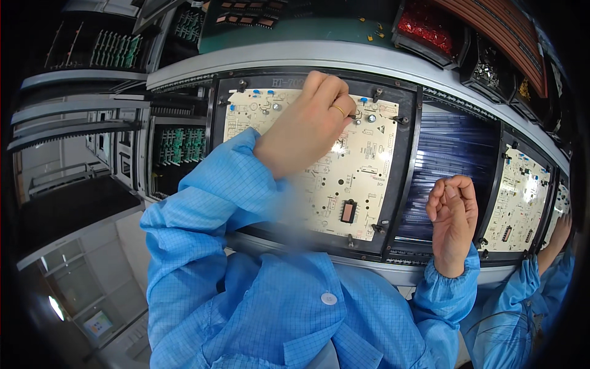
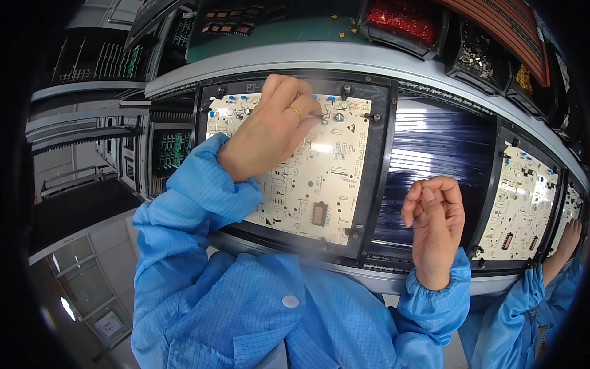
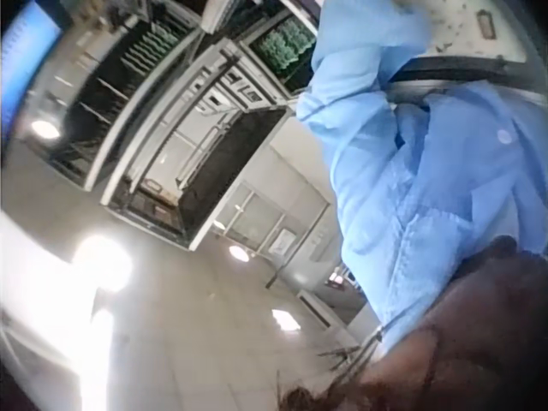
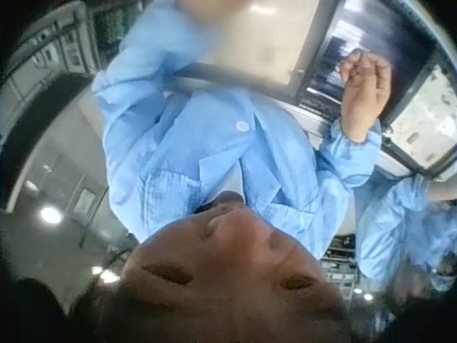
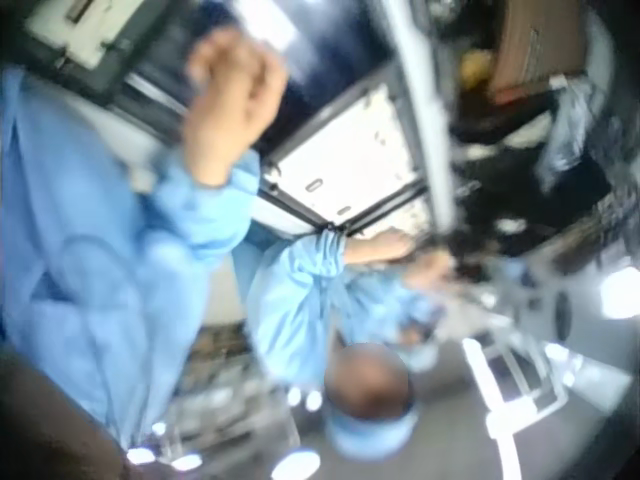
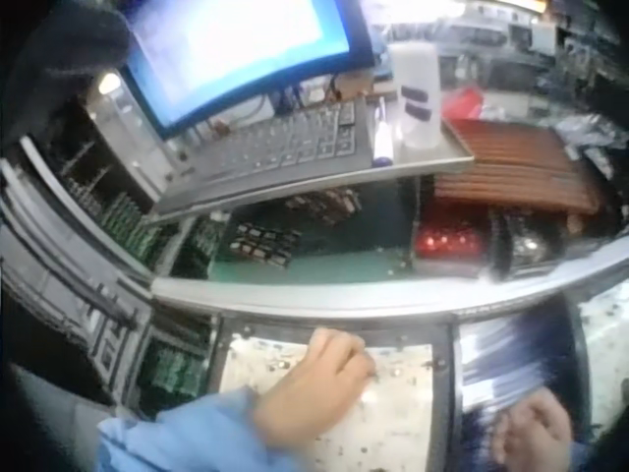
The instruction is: Assembling electronic components onto printed circuit boards on an industrial production line.
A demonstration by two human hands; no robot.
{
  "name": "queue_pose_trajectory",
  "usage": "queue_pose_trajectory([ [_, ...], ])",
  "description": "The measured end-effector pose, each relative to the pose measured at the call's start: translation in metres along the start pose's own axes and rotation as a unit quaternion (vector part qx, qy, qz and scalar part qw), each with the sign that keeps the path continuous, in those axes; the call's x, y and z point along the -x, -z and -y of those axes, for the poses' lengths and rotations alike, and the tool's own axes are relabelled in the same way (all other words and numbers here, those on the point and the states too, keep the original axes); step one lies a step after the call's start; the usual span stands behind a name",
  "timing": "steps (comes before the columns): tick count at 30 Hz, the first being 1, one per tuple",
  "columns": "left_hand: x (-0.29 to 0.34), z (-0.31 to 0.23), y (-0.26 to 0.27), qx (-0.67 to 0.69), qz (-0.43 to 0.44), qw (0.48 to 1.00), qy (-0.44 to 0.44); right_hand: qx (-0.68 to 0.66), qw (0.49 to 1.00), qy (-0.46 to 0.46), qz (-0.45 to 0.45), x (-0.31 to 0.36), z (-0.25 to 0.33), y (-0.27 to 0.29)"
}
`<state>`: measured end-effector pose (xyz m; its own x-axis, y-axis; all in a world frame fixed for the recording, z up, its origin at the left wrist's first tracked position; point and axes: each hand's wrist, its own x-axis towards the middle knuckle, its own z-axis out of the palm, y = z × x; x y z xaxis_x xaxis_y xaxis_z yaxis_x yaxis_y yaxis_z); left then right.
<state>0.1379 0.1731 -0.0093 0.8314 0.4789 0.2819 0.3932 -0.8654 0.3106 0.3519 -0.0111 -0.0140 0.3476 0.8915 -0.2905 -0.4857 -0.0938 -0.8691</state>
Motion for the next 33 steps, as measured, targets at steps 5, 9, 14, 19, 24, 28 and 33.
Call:
queue_pose_trajectory([
  [5,0.001,0.002,0.002,-0.002,-0.004,1.0,-0.017,0.007,1.0,0.001,0.0,0.0,0.001,-0.004],
  [9,-0.001,0.004,0.0,0.005,-0.002,0.999,-0.033,0.004,1.0,0.001,-0.002,0.0,0.001,-0.002],
  [14,0.0,0.006,-0.001,0.015,-0.006,0.999,-0.034,-0.005,1.0,0.001,-0.005,0.0,-0.001,-0.003],
  [19,-0.003,0.009,0.002,0.109,0.021,0.994,0.025,0.0,1.0,0.005,0.003,0.0,-0.001,-0.003],
  [24,-0.001,0.01,-0.002,0.109,0.006,0.994,0.014,-0.004,1.0,0.003,0.002,0.0,-0.001,-0.003],
  [28,0.001,0.01,-0.005,0.082,-0.007,0.997,0.003,0.001,1.0,0.005,0.006,-0.001,-0.001,-0.004],
  [33,0.0,0.01,-0.008,0.098,-0.014,0.995,-0.009,-0.004,1.0,0.007,0.004,0.0,-0.002,-0.003],
])
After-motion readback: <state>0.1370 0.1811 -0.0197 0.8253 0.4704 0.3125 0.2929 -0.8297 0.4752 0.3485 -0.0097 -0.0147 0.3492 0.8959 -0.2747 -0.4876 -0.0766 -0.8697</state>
